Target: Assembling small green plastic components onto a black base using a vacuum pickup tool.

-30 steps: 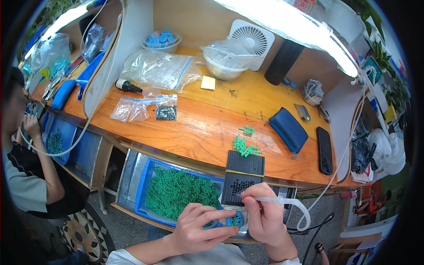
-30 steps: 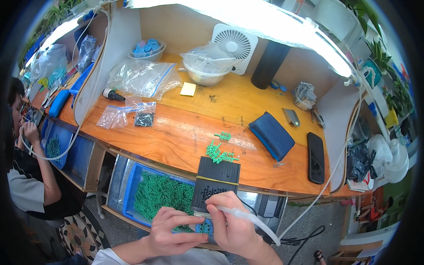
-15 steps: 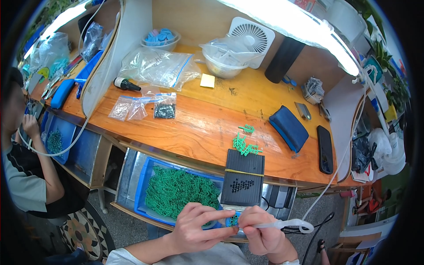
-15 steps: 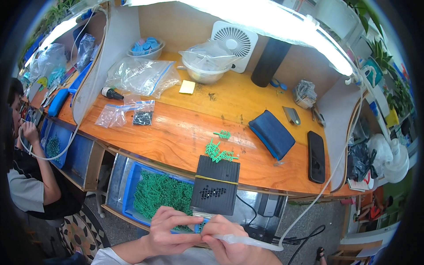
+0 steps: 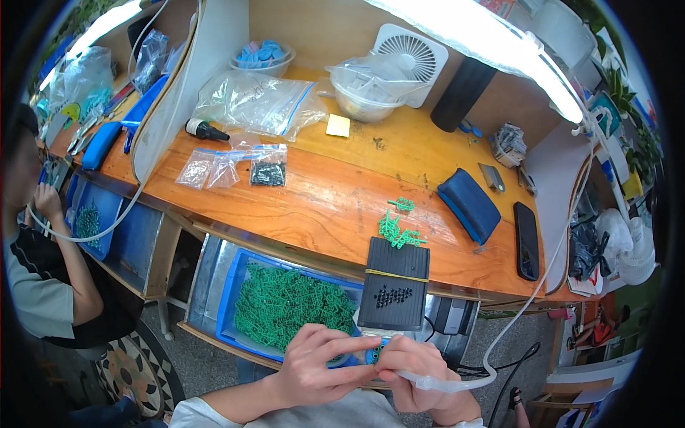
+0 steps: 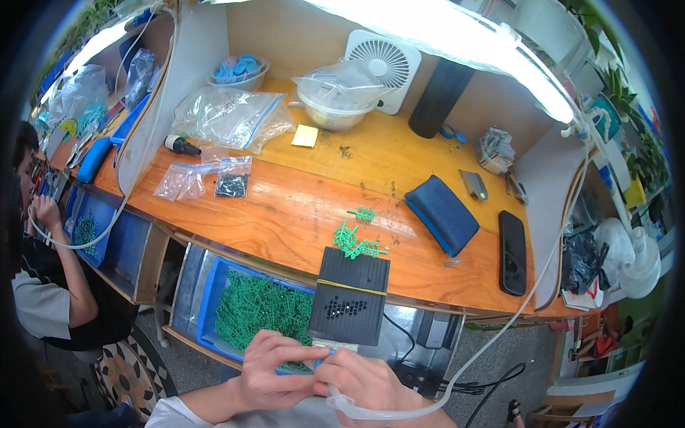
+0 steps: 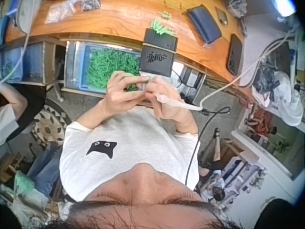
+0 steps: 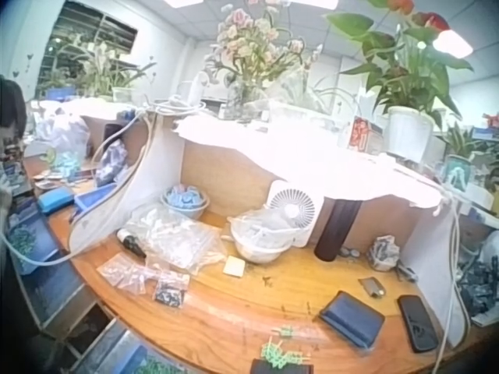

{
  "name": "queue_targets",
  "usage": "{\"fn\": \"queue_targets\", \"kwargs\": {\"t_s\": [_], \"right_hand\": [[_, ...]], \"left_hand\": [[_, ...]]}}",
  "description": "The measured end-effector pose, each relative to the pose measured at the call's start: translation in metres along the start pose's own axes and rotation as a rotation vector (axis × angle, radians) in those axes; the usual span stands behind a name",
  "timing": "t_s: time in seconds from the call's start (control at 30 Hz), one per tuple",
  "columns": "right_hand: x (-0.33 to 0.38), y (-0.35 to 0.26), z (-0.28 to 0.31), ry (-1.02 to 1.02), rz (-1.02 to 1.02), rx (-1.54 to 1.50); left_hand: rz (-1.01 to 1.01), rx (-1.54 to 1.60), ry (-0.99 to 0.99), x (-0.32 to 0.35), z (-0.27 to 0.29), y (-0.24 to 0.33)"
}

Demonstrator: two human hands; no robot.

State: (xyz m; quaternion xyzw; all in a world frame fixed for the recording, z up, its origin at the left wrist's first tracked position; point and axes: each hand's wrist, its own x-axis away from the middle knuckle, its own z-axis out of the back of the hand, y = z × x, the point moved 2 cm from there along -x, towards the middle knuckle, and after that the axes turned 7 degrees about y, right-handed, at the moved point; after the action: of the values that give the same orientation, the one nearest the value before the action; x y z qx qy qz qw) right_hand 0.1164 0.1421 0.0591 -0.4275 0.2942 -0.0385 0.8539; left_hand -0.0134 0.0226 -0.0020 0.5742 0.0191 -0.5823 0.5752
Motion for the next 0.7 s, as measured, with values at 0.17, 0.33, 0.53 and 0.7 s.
{"fn": "queue_targets", "kwargs": {"t_s": [0.17,0.33,0.53,0.7], "right_hand": [[-0.006,-0.006,0.003,-0.064,0.05,0.121],[-0.002,-0.001,0.001,-0.083,0.048,0.106],[-0.003,0.009,0.009,0.19,-0.001,-0.041],[-0.022,0.011,0.009,0.269,-0.128,0.127]], "left_hand": [[-0.003,-0.004,0.002,0.0,0.0,0.0],[-0.004,-0.015,0.005,0.002,0.001,-0.001],[-0.007,0.003,0.024,-0.003,-0.003,0.003],[-0.038,-0.035,0.024,-0.002,-0.002,0.0]]}}
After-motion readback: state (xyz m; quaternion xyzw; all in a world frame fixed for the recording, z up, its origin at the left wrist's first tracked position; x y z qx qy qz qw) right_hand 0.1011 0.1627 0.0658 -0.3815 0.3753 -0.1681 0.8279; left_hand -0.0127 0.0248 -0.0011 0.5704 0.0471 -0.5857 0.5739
